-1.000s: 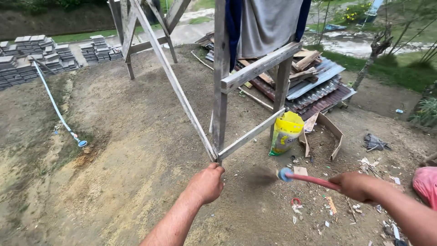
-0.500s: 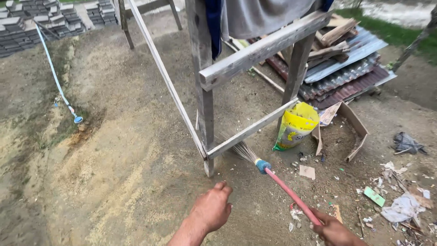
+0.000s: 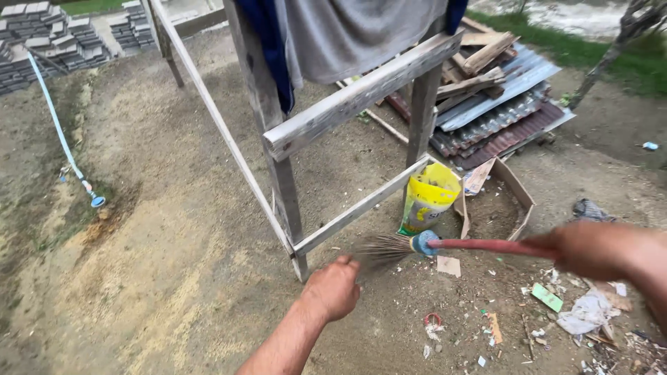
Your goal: The recorder sweeps dirt and trash into a pile in an outdoor area using a broom.
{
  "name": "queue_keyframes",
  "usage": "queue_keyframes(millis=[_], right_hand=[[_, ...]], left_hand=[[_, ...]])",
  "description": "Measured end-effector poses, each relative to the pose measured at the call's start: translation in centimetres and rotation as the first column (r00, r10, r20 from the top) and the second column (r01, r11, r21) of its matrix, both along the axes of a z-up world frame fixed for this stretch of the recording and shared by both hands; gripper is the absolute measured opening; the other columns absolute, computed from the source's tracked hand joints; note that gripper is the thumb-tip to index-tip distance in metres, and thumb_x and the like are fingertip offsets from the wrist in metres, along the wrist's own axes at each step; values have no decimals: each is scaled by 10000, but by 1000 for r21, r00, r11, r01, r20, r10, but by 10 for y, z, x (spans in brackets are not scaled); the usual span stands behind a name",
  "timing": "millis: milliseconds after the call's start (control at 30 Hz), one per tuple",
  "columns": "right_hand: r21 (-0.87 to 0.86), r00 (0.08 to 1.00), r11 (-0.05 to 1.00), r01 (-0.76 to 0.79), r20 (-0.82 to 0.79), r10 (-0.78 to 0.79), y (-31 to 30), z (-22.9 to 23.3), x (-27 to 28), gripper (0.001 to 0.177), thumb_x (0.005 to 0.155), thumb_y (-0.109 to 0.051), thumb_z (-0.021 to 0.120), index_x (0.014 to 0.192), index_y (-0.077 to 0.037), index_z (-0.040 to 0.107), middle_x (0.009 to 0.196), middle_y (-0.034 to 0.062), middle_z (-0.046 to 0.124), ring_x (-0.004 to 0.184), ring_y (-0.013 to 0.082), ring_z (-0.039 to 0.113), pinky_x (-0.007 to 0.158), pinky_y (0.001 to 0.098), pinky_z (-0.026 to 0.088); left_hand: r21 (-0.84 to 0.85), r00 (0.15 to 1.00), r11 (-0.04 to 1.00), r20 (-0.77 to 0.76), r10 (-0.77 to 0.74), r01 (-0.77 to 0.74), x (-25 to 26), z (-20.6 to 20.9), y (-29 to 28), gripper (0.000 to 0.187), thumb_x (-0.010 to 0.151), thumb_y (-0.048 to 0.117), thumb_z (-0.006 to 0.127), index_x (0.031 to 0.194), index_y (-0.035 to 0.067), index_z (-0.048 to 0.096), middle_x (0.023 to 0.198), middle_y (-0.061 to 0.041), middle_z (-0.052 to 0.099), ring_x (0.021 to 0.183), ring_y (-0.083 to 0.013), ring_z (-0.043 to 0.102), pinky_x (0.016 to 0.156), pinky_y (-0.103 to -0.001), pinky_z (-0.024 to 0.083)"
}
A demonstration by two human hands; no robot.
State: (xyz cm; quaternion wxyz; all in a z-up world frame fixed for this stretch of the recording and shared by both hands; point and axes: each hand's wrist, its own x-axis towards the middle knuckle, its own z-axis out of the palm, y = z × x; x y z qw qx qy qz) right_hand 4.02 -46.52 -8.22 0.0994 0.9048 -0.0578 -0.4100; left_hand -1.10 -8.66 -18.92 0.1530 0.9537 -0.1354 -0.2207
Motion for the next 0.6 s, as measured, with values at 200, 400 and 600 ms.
queue_keyframes(millis=[200, 400, 600], right_hand=[[-232, 955, 937, -259, 86, 285, -44, 51, -4, 631, 983, -281, 616, 1540, -518, 437, 1237, -130, 780, 1033, 54, 720, 982, 299, 605], [294, 933, 933, -207, 346, 98, -283, -30, 96, 599, 878, -269, 692, 1445, -390, 540, 1169, -19, 743, 801, 69, 642, 748, 283, 552], [-335, 799, 922, -193, 492, 346, -77, 90, 41, 710, 857, -387, 647, 1489, -600, 402, 947, -81, 765, 637, 29, 665, 652, 219, 576]], left_hand=[[28, 990, 996, 113, -83, 81, 26, 8, -20, 504, 920, 125, 654, 1394, 30, 512, 1542, -179, 397, 1325, -345, 522, 1083, -497, 461], [-37, 981, 996, 179, -69, 77, 41, 52, -10, 479, 922, 185, 676, 1368, 65, 550, 1522, -122, 458, 1297, -320, 570, 1069, -477, 496], [-75, 980, 996, 195, -23, 39, 79, 55, 23, 469, 915, 172, 674, 1359, 78, 557, 1504, -120, 471, 1256, -330, 596, 1041, -488, 510]])
